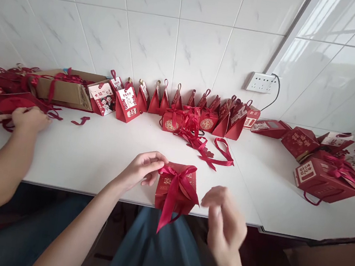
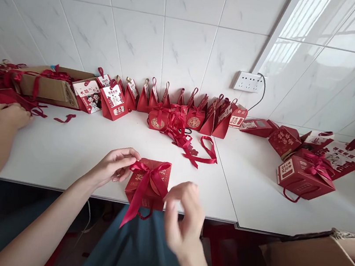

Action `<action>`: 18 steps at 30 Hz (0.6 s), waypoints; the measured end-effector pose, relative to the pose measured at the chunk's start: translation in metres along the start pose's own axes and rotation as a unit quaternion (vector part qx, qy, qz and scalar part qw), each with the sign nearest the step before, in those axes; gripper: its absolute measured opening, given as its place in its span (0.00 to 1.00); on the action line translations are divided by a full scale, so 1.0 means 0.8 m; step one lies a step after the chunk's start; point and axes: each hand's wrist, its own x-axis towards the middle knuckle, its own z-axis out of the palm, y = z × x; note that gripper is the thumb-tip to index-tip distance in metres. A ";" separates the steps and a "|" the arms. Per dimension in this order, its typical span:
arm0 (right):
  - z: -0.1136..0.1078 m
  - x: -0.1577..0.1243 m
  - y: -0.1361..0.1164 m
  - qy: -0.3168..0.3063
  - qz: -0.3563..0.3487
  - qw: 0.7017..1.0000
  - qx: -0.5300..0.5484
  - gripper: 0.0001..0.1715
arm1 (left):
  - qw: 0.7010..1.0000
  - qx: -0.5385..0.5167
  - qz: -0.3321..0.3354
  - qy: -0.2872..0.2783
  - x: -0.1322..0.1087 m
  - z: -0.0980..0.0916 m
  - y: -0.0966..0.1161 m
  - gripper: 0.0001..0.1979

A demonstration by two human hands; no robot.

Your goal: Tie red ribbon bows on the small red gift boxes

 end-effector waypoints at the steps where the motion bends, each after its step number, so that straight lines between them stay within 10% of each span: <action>1: -0.001 0.012 0.008 -0.002 0.079 0.997 -0.011 0.20 | 1.000 0.004 -0.001 -0.002 -0.001 0.000 0.002 0.12; 4: 0.005 0.050 0.030 -0.102 0.238 0.964 -0.066 0.27 | 0.999 0.035 -0.002 -0.009 -0.001 0.000 0.007 0.12; 10: 0.026 0.086 0.042 -0.251 0.268 0.918 -0.148 0.29 | 0.994 0.110 0.008 -0.002 0.000 0.004 0.010 0.12; 18: 0.031 0.044 0.058 -0.163 0.251 0.953 0.056 0.23 | 0.985 0.130 0.023 0.111 -0.008 0.016 -0.011 0.13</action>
